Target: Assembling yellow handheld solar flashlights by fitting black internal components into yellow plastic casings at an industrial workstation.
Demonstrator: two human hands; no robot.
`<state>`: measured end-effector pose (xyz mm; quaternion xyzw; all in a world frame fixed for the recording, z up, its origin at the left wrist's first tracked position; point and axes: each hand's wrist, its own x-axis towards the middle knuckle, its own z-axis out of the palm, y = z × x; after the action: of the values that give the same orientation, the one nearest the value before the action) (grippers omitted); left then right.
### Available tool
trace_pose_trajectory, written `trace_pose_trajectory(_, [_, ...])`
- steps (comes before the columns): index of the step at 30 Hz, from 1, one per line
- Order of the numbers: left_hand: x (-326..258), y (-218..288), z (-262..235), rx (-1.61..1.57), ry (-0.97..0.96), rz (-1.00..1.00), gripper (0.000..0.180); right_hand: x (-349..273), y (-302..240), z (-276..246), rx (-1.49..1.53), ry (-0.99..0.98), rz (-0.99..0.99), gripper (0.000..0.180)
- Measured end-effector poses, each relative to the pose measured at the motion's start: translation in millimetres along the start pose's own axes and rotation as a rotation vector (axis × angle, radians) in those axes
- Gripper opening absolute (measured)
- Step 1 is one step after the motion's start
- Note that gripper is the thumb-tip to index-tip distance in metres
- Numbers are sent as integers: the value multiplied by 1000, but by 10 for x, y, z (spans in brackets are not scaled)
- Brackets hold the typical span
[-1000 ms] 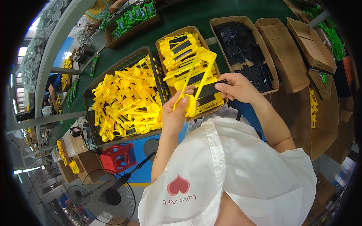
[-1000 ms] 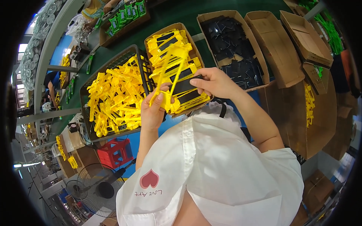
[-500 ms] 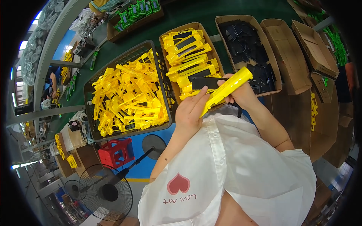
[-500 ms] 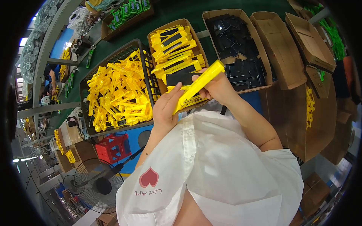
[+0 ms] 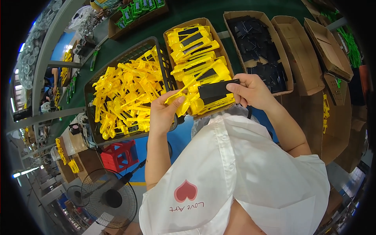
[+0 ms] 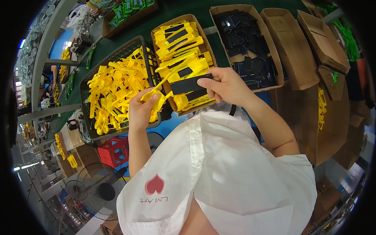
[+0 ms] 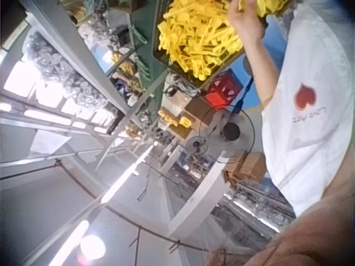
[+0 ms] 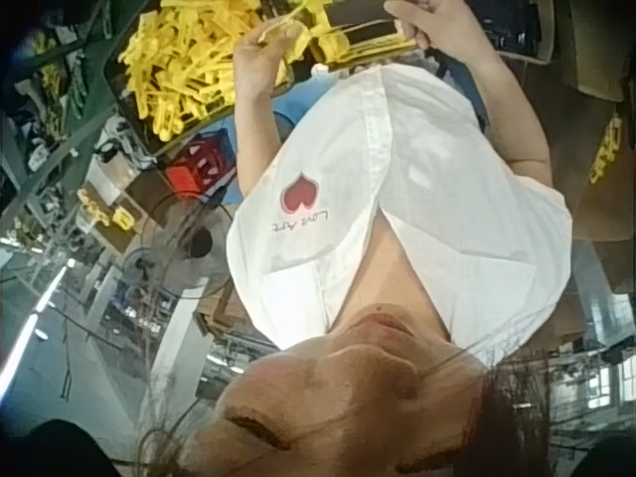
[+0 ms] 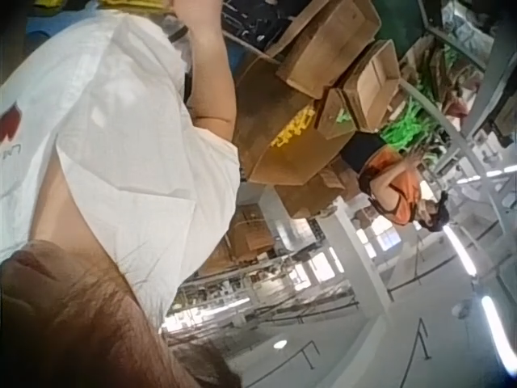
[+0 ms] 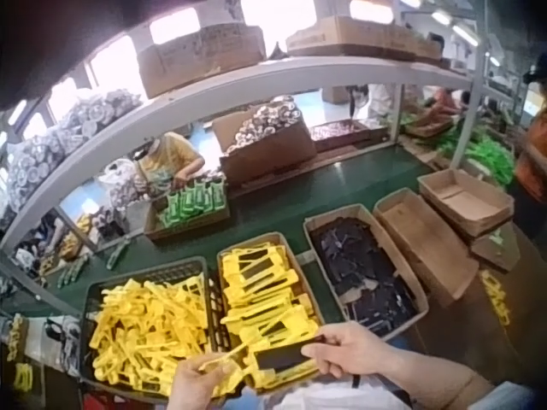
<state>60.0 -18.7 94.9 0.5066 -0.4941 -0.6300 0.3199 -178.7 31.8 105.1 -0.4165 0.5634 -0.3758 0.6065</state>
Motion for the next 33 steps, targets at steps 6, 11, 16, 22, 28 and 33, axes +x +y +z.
trace_pose_trajectory(6, [123, -65, 8, 139, -189, -74, 20, 116, -159, 73, -338, -68, 113, 22])
trace_pose_trajectory(11, [128, -121, 46, 109, -159, -69, 18, 141, -137, 126, -485, -36, 125, 22])
trace_pose_trajectory(16, [117, -203, 32, 49, -161, -113, 18, 190, -69, 167, -527, -32, 158, 28])
trace_pose_trajectory(22, [182, -412, 89, 64, -134, -67, 16, 350, 180, 210, -1171, 191, -29, 37])
trace_pose_trajectory(28, [337, -378, 4, 371, -177, 244, 18, 501, 328, -108, -462, 34, 11, 46])
trace_pose_trajectory(33, [453, -374, 131, 834, -213, 421, 25, 609, 572, -101, -687, 205, -7, 55])
